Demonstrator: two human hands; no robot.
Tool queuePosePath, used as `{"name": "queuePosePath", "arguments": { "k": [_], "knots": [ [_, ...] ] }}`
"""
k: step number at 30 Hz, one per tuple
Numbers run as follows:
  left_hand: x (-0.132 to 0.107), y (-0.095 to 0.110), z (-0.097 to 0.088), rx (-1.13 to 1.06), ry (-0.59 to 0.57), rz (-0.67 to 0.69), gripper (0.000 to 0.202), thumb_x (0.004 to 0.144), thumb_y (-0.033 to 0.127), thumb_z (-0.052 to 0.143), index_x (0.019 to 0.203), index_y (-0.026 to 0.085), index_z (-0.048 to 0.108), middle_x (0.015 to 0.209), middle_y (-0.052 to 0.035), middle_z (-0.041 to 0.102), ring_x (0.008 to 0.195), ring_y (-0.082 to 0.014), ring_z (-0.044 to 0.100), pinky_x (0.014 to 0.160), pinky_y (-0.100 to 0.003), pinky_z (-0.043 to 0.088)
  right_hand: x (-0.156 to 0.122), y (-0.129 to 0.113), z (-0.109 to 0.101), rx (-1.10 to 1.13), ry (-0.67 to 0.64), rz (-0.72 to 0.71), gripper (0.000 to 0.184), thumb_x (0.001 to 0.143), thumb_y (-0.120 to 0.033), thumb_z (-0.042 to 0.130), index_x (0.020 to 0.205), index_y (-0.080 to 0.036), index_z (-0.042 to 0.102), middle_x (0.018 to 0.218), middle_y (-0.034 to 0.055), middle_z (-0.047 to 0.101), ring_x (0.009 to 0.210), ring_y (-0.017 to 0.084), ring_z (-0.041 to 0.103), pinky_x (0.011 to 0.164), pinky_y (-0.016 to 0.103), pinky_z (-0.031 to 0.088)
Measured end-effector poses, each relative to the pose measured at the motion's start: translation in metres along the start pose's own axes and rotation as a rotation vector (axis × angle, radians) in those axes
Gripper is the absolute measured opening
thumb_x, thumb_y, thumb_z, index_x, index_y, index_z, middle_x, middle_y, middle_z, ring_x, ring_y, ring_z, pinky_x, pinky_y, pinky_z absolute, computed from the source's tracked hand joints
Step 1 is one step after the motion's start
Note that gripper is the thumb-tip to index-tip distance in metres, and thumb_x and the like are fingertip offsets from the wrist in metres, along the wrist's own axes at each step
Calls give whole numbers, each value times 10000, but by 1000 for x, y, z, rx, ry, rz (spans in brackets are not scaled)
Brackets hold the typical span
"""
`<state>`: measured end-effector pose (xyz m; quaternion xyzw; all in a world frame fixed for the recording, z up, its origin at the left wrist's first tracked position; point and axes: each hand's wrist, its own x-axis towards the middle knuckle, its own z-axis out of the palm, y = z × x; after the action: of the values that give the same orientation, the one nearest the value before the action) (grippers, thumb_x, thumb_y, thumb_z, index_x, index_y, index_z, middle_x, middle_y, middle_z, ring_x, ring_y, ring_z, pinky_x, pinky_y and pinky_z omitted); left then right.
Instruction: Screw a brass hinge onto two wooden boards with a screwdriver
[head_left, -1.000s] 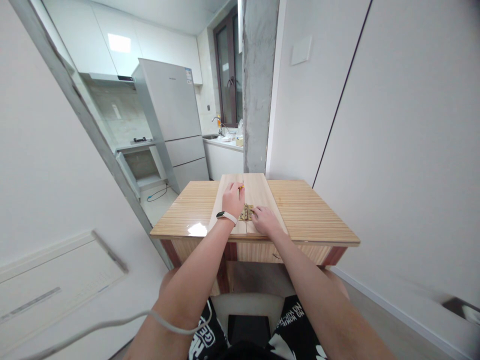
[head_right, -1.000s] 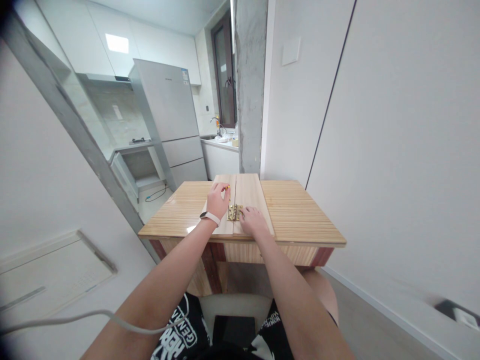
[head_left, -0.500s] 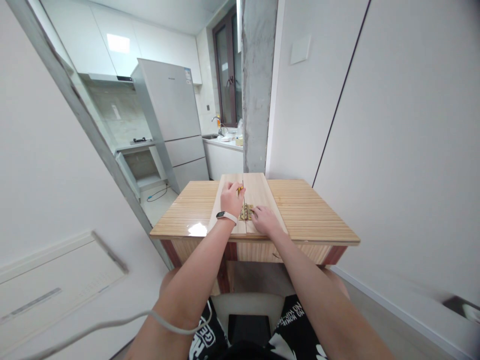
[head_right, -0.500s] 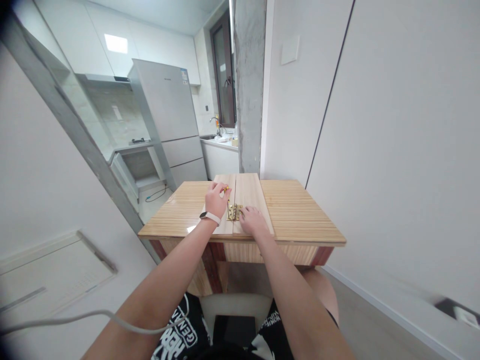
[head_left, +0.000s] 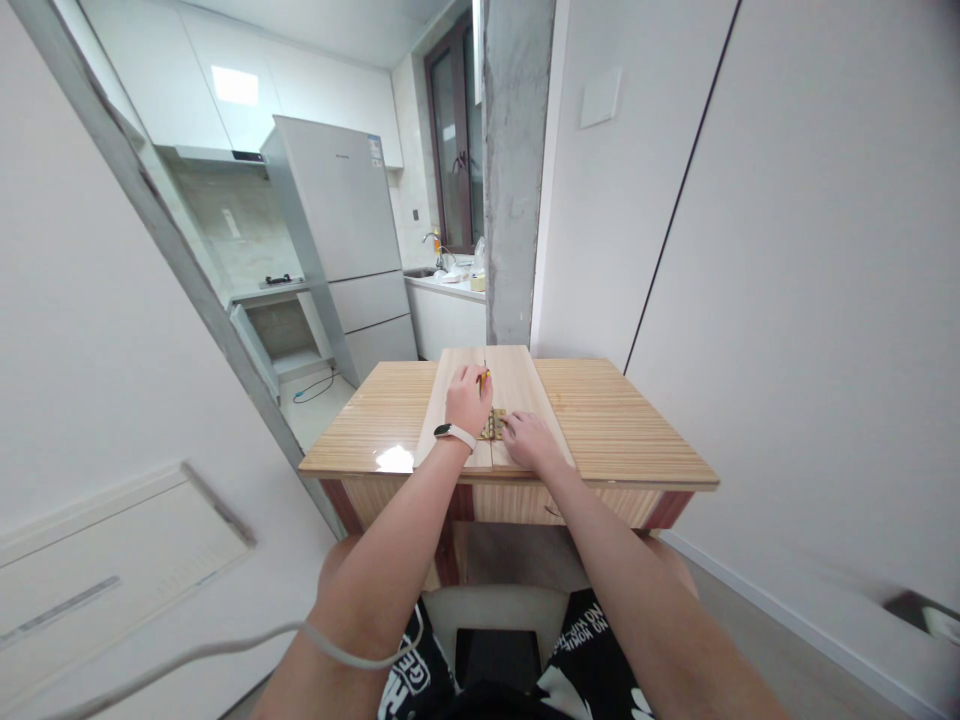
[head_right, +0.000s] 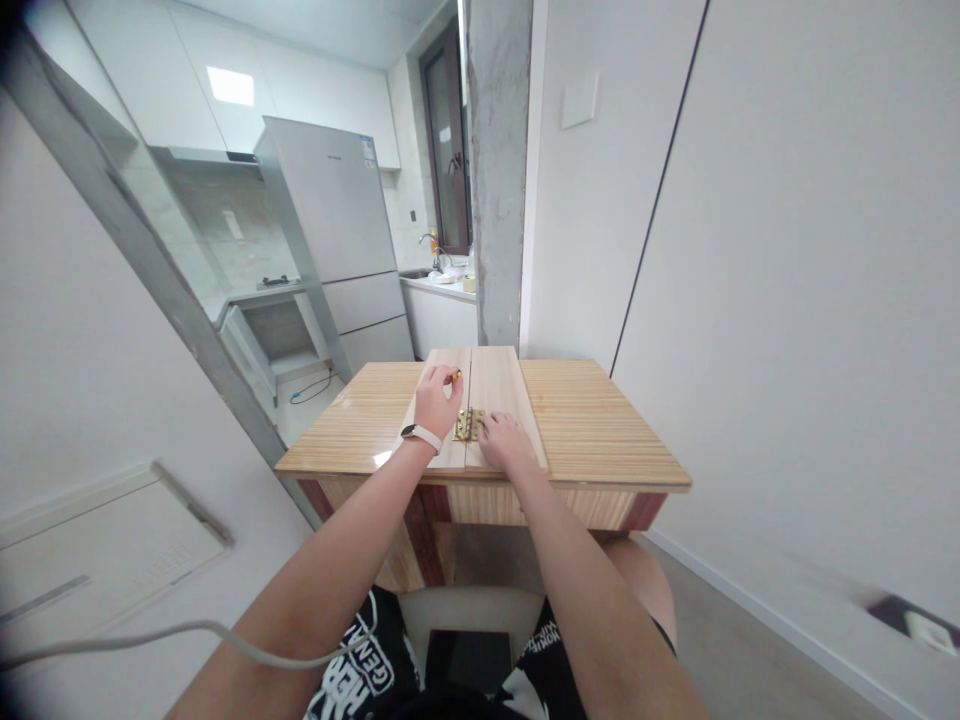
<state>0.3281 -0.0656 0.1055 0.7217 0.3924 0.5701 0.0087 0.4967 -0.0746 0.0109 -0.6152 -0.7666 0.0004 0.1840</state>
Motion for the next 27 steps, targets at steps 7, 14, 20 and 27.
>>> {"name": "queuePosePath", "arguments": {
  "k": [7,14,20,27],
  "knots": [
    [1,1,-5,58,16,-34,79,914,230,725,925,228,648,1010,-56,596,943,-213,620,888,-362,529,1,2,4,5,40,-15,398,1055,-402,390,1308,-243,653,1313,107,652,1259,246,528,1107,375,331],
    [1,-1,-5,97,47,-50,67,920,196,702,929,231,646,962,-46,561,871,-204,588,847,-346,519,0,2,3,3,34,-16,393,1058,-411,386,1298,-245,648,1315,111,646,1263,242,521,1107,370,323],
    [0,-2,-5,107,46,-46,28,946,220,672,959,228,648,971,-55,575,878,-212,597,854,-357,518,-1,1,3,-3,39,-15,388,1056,-413,388,1277,-241,656,1301,104,650,1238,235,535,1089,358,340],
    [-2,-7,0,22,16,-14,117,988,160,572,1076,210,632,1049,-88,632,943,-221,638,885,-371,532,0,2,5,5,54,-17,395,1056,-403,393,1307,-244,653,1304,110,653,1249,240,529,1099,364,329]
  ]
}}
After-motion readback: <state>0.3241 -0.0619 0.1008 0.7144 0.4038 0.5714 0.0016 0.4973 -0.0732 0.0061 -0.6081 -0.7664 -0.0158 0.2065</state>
